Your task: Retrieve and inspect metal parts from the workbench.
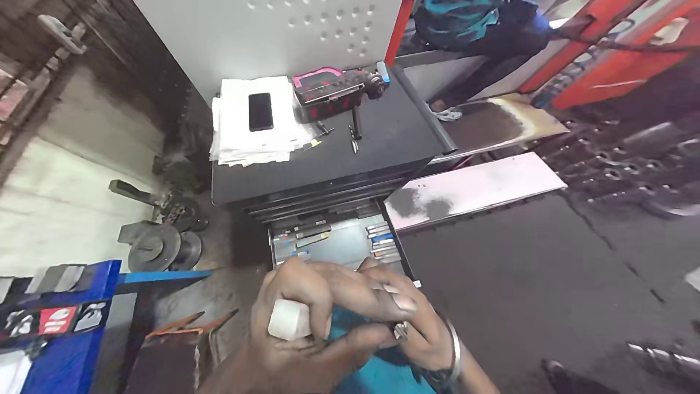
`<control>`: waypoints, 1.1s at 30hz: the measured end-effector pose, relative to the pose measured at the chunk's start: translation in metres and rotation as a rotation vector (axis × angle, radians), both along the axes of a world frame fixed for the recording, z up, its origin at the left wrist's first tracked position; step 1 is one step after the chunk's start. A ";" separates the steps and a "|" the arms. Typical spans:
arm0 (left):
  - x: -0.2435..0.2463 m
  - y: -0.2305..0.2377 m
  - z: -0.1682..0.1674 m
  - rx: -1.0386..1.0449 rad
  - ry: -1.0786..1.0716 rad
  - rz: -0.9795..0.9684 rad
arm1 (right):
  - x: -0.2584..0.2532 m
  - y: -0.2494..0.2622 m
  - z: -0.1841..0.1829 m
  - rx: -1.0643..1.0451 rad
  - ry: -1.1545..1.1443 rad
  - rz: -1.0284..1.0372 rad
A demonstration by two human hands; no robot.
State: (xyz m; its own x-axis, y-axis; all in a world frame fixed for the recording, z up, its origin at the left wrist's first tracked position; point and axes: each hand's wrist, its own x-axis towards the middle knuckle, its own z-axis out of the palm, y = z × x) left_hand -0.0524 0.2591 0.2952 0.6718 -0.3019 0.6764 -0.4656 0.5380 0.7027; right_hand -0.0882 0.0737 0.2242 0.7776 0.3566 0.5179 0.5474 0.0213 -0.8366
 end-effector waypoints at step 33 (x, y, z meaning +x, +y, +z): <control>0.009 -0.007 -0.025 -0.018 0.346 -0.058 | -0.014 -0.002 -0.006 -0.271 0.134 -0.114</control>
State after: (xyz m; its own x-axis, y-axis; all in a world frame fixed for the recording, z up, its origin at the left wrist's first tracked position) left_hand -0.0437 0.2516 0.2706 0.8442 -0.3367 0.4171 -0.1697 0.5703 0.8037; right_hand -0.1019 0.0717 0.2180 0.8752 0.3742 0.3066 0.4183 -0.2669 -0.8682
